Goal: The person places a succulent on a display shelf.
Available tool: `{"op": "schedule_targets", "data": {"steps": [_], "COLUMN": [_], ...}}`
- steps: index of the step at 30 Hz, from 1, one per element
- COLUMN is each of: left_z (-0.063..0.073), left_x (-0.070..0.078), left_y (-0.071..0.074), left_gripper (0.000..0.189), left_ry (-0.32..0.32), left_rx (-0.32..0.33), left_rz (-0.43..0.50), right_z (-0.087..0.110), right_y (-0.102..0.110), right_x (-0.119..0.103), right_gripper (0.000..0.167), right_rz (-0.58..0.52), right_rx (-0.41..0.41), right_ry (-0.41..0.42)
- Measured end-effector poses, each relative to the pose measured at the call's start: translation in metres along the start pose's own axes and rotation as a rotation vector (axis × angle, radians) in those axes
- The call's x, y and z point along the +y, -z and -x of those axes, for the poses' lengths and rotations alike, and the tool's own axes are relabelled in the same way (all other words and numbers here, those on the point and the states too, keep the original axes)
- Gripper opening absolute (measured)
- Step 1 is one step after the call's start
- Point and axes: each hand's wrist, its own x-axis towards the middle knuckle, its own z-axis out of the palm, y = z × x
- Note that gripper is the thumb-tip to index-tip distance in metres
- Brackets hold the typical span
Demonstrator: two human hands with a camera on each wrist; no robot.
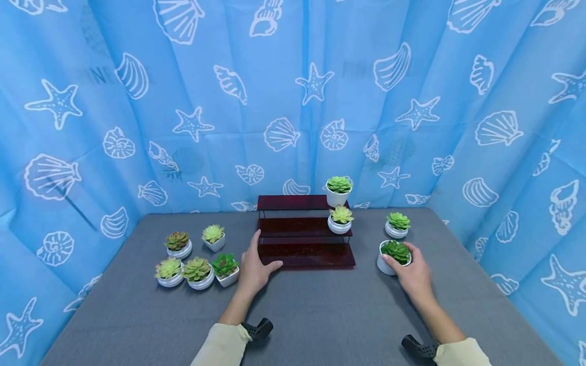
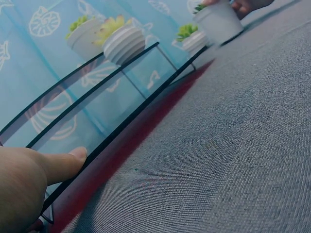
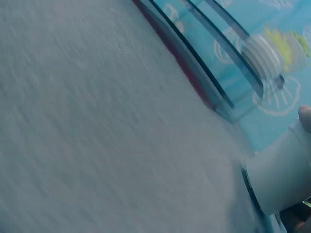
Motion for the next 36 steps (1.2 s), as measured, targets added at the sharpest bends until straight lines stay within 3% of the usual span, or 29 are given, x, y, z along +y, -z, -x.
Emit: {"op": "schedule_targets", "data": {"steps": [14,26,36], "left_z": [0.0,0.0,0.0], "left_x": [0.001,0.0,0.0], "left_y": [-0.001,0.0,-0.001], "left_gripper": [0.099,0.099,0.099], "left_ry": [-0.001,-0.006,0.001], "left_rx": [0.012,0.007,0.009], "left_rz": [0.001,0.005,0.002], "right_z": [0.017,0.02,0.017], "right_y": [-0.021,-0.04,-0.057], "right_x": [-0.022,-0.037,-0.046], "right_gripper": [0.071,0.068,0.071], "right_rz": [-0.097,-0.199,-0.163], "right_rx": [-0.017,-0.021,-0.07], "right_ry": [0.102,0.182,0.242]}}
